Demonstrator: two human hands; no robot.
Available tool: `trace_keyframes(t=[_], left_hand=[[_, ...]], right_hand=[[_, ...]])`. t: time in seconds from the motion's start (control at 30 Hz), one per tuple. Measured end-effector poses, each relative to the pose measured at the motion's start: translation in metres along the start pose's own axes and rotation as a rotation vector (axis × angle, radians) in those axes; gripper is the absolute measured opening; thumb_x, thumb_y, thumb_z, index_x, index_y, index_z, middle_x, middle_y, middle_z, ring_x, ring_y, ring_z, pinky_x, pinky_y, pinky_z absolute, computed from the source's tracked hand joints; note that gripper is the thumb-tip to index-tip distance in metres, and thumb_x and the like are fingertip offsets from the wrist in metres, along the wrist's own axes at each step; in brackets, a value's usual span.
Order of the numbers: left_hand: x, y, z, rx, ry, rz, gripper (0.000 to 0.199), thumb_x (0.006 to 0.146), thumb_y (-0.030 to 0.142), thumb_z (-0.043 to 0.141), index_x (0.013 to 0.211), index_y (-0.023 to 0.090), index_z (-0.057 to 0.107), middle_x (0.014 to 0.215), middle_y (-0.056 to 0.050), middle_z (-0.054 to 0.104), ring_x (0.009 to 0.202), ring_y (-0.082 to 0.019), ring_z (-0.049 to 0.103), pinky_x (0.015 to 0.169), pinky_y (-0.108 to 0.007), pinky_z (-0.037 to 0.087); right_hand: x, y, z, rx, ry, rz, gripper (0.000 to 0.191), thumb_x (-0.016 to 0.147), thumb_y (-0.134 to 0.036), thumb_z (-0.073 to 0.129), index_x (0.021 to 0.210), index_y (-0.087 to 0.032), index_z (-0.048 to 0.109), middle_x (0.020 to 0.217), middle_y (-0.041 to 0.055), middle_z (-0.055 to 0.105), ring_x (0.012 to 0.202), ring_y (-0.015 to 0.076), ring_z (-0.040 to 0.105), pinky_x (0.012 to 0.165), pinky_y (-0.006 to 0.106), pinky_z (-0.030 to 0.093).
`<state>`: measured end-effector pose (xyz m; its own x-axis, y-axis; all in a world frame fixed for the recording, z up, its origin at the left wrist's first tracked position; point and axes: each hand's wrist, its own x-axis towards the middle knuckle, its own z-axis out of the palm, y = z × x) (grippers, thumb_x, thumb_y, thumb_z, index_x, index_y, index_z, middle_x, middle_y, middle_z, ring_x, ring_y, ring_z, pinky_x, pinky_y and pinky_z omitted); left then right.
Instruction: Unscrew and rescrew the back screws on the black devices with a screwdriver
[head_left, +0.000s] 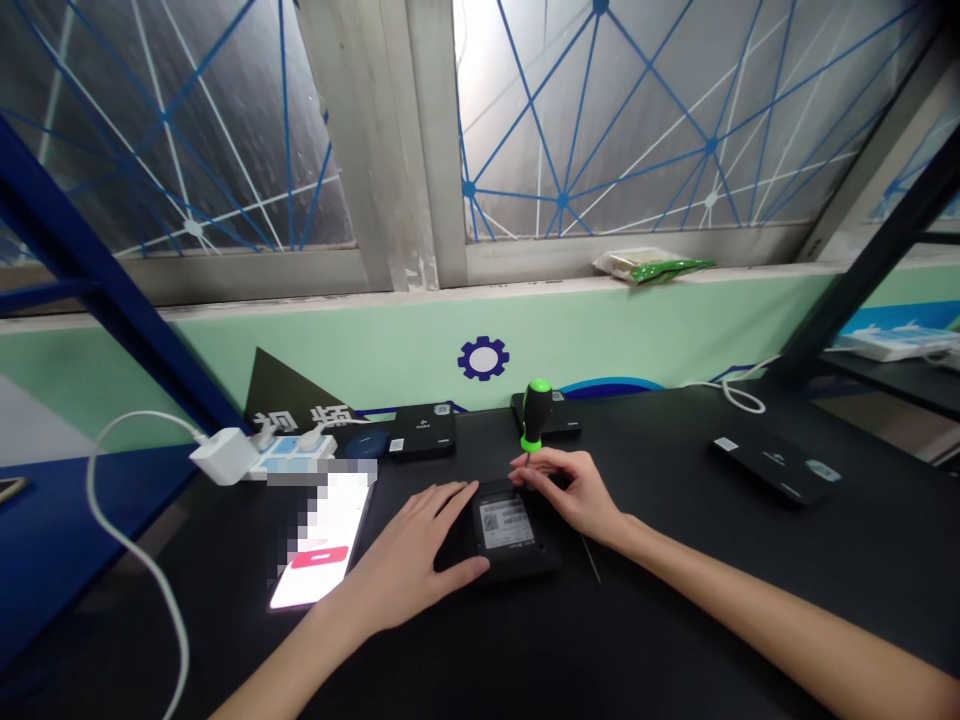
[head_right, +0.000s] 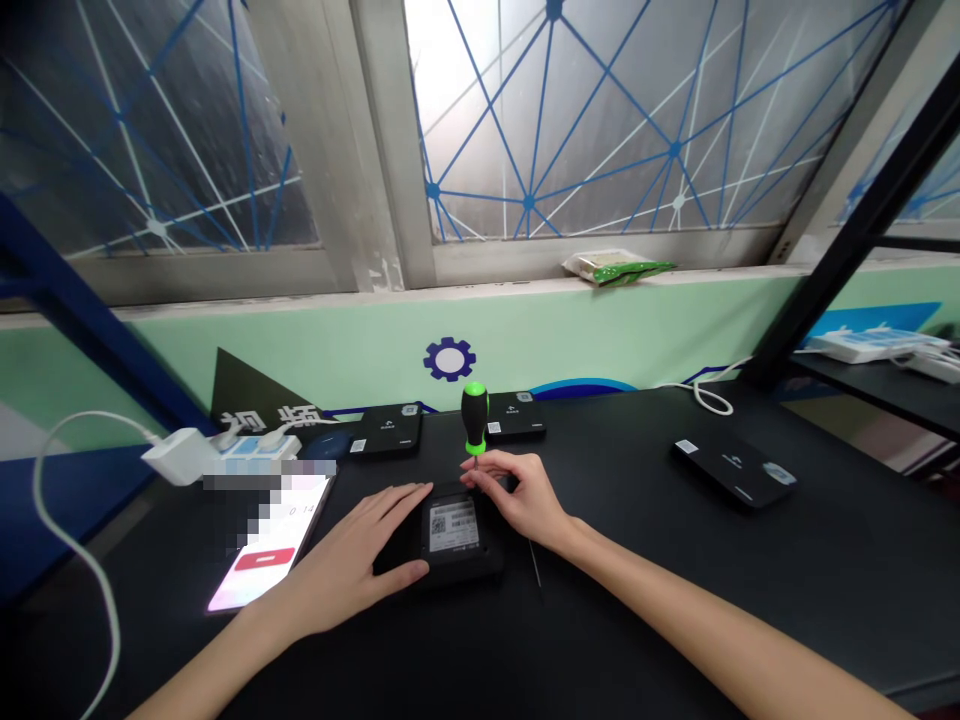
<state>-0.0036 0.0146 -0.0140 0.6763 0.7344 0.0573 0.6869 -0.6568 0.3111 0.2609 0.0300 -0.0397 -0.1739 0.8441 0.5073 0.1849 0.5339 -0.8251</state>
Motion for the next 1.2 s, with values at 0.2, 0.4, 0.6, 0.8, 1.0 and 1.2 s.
trace_keyframes(t=[0.2,0.4,0.6,0.8,1.0,1.2], left_hand=[[0.0003,0.0006,0.0001,-0.014,-0.004,-0.011,0.071,0.096,0.065,0.045,0.155,0.035,0.021,0.157,-0.004,0.036,0.141,-0.033,0.034,0.112,-0.050,0.033],[-0.0001,0.0009,-0.0011,-0.013,-0.028,-0.025,0.072,0.096,0.066,0.045,0.155,0.035,0.021,0.158,-0.003,0.033,0.143,-0.031,0.031,0.113,-0.049,0.031],[-0.0007,0.0002,-0.0007,-0.007,-0.020,-0.025,0.071,0.096,0.066,0.045,0.155,0.035,0.021,0.158,-0.003,0.033,0.143,-0.032,0.031,0.113,-0.050,0.032],[-0.0005,0.0010,-0.0010,-0.018,0.002,-0.011,0.071,0.096,0.064,0.046,0.155,0.035,0.022,0.156,-0.004,0.035,0.141,-0.032,0.034,0.112,-0.049,0.034],[-0.0004,0.0037,-0.0032,-0.023,0.014,-0.008,0.070,0.095,0.063,0.048,0.155,0.035,0.024,0.156,-0.004,0.035,0.140,-0.031,0.036,0.111,-0.047,0.035],[-0.0003,0.0034,-0.0032,-0.018,0.007,-0.012,0.071,0.096,0.063,0.048,0.155,0.034,0.023,0.156,-0.004,0.035,0.140,-0.032,0.036,0.110,-0.046,0.037]], right_hand=[[0.0018,0.0029,0.0038,0.029,0.053,0.061,0.023,0.086,-0.040,0.070,0.082,-0.018,0.072,0.080,0.0063,0.076,0.064,0.0179,0.070,0.059,0.028,0.057],[0.0012,0.0008,0.0062,0.018,0.089,0.051,0.019,0.085,-0.036,0.072,0.082,-0.018,0.070,0.078,0.0057,0.075,0.063,0.0178,0.069,0.060,0.028,0.057],[-0.0011,-0.0053,0.0031,0.003,-0.010,-0.021,0.017,0.094,-0.028,0.060,0.092,-0.018,0.074,0.098,0.0089,0.077,0.085,0.0223,0.075,0.077,0.032,0.060],[-0.0008,-0.0025,0.0038,0.024,0.015,-0.024,0.012,0.092,-0.025,0.064,0.094,-0.018,0.074,0.090,0.0071,0.078,0.079,0.0206,0.075,0.073,0.029,0.060],[-0.0002,-0.0001,0.0060,0.002,0.055,-0.003,0.010,0.089,-0.026,0.068,0.092,-0.018,0.072,0.080,0.0051,0.076,0.071,0.0188,0.073,0.067,0.027,0.058],[-0.0001,-0.0012,0.0061,0.000,0.076,0.020,0.012,0.089,-0.029,0.068,0.089,-0.017,0.070,0.077,0.0049,0.073,0.067,0.0183,0.070,0.064,0.028,0.056]])
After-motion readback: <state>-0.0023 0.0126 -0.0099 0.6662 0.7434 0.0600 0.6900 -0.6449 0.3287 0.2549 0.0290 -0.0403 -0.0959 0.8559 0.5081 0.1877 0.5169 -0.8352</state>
